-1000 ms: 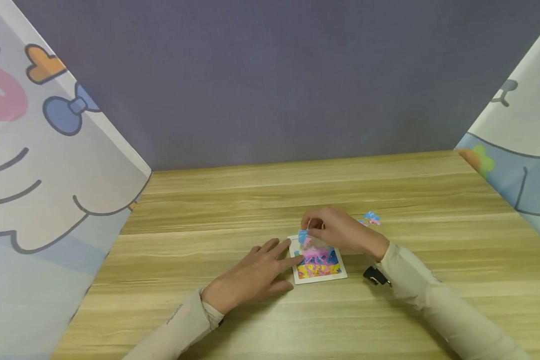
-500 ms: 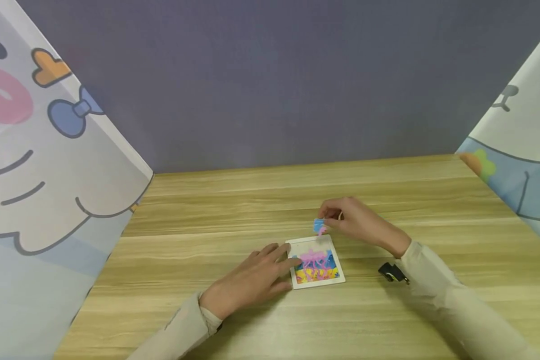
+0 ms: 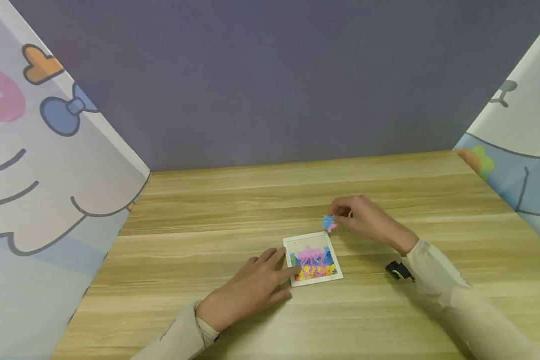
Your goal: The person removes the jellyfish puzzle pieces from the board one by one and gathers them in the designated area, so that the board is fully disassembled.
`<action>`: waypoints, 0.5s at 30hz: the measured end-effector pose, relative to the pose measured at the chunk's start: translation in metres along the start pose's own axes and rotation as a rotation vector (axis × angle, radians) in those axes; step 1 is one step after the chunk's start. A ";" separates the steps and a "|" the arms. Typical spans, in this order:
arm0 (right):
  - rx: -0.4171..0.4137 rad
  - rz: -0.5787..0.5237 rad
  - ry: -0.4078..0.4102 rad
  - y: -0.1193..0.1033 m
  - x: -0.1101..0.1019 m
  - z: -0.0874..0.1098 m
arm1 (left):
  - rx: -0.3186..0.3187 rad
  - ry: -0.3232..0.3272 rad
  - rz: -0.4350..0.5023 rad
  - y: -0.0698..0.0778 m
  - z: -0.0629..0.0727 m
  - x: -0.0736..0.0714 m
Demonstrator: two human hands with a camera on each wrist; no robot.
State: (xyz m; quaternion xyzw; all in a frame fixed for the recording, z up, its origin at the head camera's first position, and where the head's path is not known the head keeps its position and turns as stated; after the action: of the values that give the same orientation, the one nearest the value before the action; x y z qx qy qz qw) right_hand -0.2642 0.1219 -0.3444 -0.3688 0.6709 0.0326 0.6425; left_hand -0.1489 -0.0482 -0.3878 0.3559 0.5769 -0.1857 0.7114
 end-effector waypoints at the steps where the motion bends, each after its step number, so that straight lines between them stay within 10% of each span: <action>1: 0.002 -0.001 -0.002 0.002 0.001 0.000 | -0.004 0.001 -0.007 0.000 0.000 0.000; 15: 0.065 -0.028 -0.077 0.021 0.010 0.000 | 0.003 0.002 -0.044 0.000 0.000 0.001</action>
State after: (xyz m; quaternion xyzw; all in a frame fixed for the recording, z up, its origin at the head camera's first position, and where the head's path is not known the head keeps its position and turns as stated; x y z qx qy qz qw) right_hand -0.2747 0.1326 -0.3625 -0.3555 0.6410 0.0160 0.6800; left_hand -0.1485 -0.0481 -0.3892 0.3446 0.5849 -0.2017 0.7060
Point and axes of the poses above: each hand's wrist, its own z-axis away from the middle knuckle, its own x-axis out of the palm, y = z × x, the point moved 10 cm from there along -z, towards the middle knuckle, and after that the axes turned 12 degrees about z, right-handed, at the moved point
